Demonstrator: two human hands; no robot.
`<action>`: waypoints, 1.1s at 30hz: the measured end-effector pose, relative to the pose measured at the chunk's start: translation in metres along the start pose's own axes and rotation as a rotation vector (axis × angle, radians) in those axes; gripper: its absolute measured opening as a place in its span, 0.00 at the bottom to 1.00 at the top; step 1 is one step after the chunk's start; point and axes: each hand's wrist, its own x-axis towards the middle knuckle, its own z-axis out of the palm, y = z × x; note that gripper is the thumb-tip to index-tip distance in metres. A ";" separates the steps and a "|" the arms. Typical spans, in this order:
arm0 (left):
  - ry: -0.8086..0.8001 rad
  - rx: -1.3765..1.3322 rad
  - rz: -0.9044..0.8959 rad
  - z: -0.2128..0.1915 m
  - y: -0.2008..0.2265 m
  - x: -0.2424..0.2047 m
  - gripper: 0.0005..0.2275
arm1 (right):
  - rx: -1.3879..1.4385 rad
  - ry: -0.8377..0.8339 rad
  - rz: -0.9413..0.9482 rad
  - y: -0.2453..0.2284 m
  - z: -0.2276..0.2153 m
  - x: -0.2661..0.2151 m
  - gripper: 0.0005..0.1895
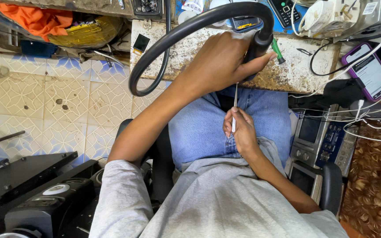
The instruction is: The person sits at a cluttered workbench and uses a hot air gun to heat a small electronic component resting on their lap. They then use a soldering iron and solder wire to solder the component.
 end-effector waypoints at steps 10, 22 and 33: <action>0.059 -0.205 0.004 -0.016 0.006 -0.002 0.20 | -0.038 -0.009 -0.031 -0.007 0.000 -0.003 0.18; 0.279 -0.609 -0.206 -0.049 0.021 -0.036 0.15 | 0.023 -0.014 -0.061 -0.006 -0.014 0.003 0.18; 0.889 -0.776 -0.360 -0.029 -0.021 -0.098 0.25 | -0.021 -0.032 -0.155 0.002 -0.038 0.050 0.19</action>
